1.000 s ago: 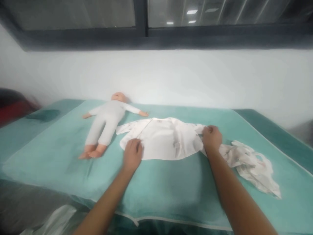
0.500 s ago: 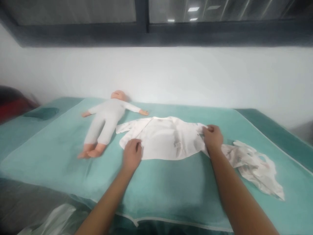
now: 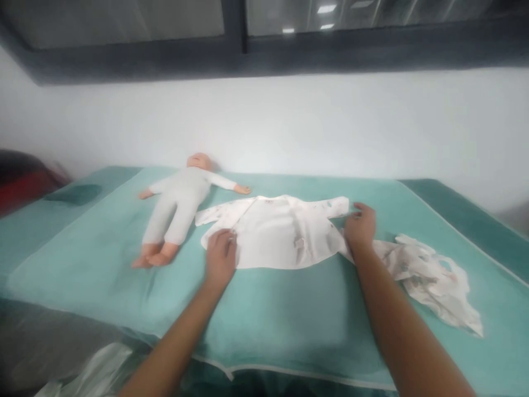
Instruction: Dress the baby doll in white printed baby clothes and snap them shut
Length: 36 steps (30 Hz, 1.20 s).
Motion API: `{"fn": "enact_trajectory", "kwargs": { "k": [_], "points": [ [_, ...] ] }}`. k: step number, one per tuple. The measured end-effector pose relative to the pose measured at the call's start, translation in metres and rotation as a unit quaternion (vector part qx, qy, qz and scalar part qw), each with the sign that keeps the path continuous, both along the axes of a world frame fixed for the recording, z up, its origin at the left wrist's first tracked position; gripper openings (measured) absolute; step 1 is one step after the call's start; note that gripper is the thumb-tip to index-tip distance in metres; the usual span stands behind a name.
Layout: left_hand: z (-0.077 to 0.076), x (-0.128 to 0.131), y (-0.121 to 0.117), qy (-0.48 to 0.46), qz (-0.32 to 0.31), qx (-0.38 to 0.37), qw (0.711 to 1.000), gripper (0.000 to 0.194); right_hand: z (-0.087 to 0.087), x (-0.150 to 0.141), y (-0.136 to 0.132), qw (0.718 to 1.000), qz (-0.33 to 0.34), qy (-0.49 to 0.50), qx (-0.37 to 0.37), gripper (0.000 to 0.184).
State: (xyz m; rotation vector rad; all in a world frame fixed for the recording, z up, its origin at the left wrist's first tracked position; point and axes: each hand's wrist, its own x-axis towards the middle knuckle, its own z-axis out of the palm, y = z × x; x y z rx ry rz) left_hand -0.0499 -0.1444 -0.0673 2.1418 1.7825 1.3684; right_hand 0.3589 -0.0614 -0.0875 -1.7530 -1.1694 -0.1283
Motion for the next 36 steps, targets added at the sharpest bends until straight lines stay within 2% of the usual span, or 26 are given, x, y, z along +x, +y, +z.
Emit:
{"fn": "enact_trajectory", "kwargs": {
  "k": [3,6,8,11,14,16,18,20,24,26,29,31,33,36],
  "points": [
    [0.011,-0.016,0.014,0.033,0.072,-0.019,0.997,0.026,0.005,-0.010,-0.010,1.000,-0.011,-0.010,0.017,0.045],
    [0.023,-0.032,0.027,0.084,0.178,-0.098,0.976,0.037,0.016,-0.026,-0.024,0.997,0.054,-0.049,0.036,0.039],
    [0.027,-0.037,0.031,0.115,0.209,-0.132,0.962,0.043,0.026,-0.042,-0.034,0.990,0.095,-0.091,0.057,0.036],
    [0.025,-0.035,0.033,0.154,0.194,-0.144,0.958,0.047,0.036,-0.078,-0.040,0.976,0.151,-0.151,0.044,0.034],
    [0.020,-0.035,0.040,0.164,0.169,-0.145,0.961,0.050,0.036,-0.129,-0.036,0.951,0.252,-0.159,-0.075,0.037],
    [0.017,-0.041,0.051,0.144,0.150,-0.146,0.967,0.052,0.031,-0.166,-0.029,0.923,0.310,-0.162,-0.163,0.046],
    [0.015,-0.052,0.064,0.100,0.123,-0.140,0.977,0.053,0.025,-0.200,-0.020,0.890,0.351,-0.194,-0.219,0.055],
    [0.014,-0.063,0.078,0.052,0.095,-0.132,0.985,0.052,0.022,-0.225,-0.010,0.869,0.367,-0.232,-0.238,0.060],
    [0.011,-0.071,0.089,-0.019,0.081,-0.109,0.991,0.044,0.019,-0.244,0.006,0.861,0.367,-0.252,-0.246,0.062],
    [0.011,-0.069,0.080,-0.042,0.085,-0.095,0.991,0.039,0.018,-0.243,0.011,0.866,0.377,-0.230,-0.235,0.060],
    [0.016,-0.067,0.050,-0.052,0.078,-0.059,0.994,0.035,0.023,-0.247,0.019,0.905,0.364,-0.131,-0.179,0.050],
    [0.026,-0.071,0.023,-0.021,0.047,-0.019,0.998,0.033,0.032,-0.258,0.031,0.925,0.352,-0.061,-0.130,0.043],
    [0.039,-0.082,-0.001,0.032,0.030,0.014,0.999,0.033,0.045,-0.278,0.052,0.925,0.364,-0.014,-0.107,0.042],
    [0.058,-0.105,-0.025,0.133,0.103,-0.012,0.986,0.037,0.067,-0.321,0.099,0.912,0.376,0.045,-0.156,0.052]
  ]
}}
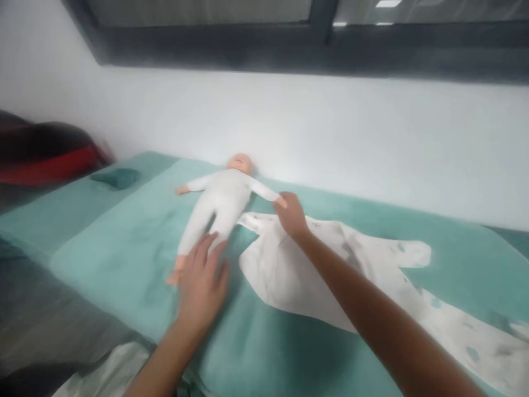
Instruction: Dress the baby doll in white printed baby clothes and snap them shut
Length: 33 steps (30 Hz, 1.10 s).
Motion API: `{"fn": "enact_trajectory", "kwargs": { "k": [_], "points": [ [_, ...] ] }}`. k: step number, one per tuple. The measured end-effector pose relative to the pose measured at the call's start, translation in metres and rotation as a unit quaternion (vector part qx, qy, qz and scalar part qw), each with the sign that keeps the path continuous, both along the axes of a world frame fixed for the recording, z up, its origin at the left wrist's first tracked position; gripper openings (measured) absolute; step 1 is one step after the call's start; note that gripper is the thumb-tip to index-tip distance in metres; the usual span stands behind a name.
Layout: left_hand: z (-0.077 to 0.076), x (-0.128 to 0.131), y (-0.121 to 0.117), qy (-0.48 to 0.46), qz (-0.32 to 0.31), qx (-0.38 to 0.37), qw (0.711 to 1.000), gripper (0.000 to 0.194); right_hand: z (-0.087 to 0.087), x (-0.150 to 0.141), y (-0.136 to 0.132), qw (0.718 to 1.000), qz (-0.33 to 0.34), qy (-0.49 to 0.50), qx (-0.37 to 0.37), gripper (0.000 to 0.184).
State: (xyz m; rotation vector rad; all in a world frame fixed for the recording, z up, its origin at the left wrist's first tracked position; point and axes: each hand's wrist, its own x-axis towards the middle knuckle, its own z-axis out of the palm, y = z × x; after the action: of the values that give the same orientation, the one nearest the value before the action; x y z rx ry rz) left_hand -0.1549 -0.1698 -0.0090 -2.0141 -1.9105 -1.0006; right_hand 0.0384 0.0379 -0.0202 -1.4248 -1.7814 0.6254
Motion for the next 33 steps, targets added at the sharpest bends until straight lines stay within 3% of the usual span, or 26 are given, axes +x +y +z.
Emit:
{"fn": "enact_trajectory", "kwargs": {
  "k": [4,7,10,15,20,26,30,33],
  "points": [
    [0.005,-0.031,-0.007,0.086,0.117,-0.129,0.981,0.036,0.020,-0.055,0.070,0.996,0.023,0.006,-0.083,0.063],
    [0.003,-0.047,0.000,0.063,0.135,-0.214,0.965,0.040,0.029,-0.087,0.108,0.990,0.046,0.002,-0.131,0.070],
    [0.010,-0.056,0.013,0.025,0.137,-0.296,0.945,0.044,0.036,-0.110,0.128,0.982,0.101,0.009,-0.159,0.072],
    [0.023,-0.057,0.043,0.031,0.152,-0.366,0.918,0.053,0.045,-0.127,0.136,0.960,0.211,0.047,-0.179,0.051],
    [0.024,-0.053,0.055,0.054,0.142,-0.350,0.924,0.042,0.053,-0.121,0.131,0.948,0.250,0.076,-0.182,0.051],
    [0.042,-0.039,0.036,0.058,0.114,-0.303,0.944,0.039,0.084,-0.092,0.118,0.929,0.293,0.115,-0.193,0.050],
    [0.057,-0.004,0.015,0.041,0.097,-0.258,0.960,0.039,0.117,-0.046,0.098,0.920,0.315,0.101,-0.208,0.051],
    [0.062,0.035,-0.004,0.012,0.083,-0.234,0.969,0.042,0.136,-0.002,0.075,0.934,0.271,0.073,-0.222,0.057]
  ]
}}
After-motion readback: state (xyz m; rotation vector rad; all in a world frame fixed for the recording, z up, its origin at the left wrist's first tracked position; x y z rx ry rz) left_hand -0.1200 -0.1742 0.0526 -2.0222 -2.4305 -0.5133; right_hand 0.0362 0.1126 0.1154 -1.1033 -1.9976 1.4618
